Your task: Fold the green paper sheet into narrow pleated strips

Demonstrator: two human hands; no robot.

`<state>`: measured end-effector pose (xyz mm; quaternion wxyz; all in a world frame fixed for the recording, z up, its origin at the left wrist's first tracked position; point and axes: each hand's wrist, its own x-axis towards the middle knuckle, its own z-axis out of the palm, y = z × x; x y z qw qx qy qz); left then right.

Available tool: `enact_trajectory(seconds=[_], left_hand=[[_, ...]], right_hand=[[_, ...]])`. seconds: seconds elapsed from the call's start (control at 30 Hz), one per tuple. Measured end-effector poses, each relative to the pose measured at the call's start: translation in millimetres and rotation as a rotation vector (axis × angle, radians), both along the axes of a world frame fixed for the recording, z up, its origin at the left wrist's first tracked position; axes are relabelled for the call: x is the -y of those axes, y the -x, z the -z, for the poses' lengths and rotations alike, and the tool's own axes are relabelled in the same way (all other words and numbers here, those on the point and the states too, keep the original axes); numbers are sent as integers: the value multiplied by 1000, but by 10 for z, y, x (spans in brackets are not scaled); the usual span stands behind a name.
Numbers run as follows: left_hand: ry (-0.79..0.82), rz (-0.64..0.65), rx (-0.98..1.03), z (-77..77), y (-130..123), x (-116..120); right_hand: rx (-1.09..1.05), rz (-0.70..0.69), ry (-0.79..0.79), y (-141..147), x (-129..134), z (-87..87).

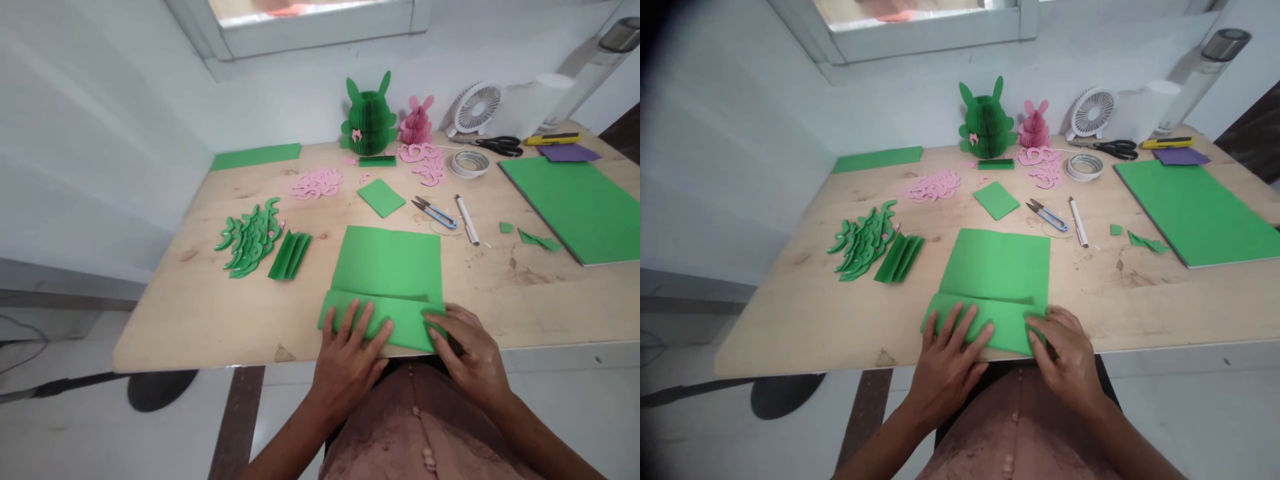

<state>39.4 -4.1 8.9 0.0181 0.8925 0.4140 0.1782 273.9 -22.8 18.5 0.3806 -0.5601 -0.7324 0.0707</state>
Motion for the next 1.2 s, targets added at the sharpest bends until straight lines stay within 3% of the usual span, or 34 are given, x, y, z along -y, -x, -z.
enact_trajectory(seconds=[1.2], left_hand=[[52,19,-63,-30,-11,-29]], right_hand=[[58,-62,26,-109,77,55]])
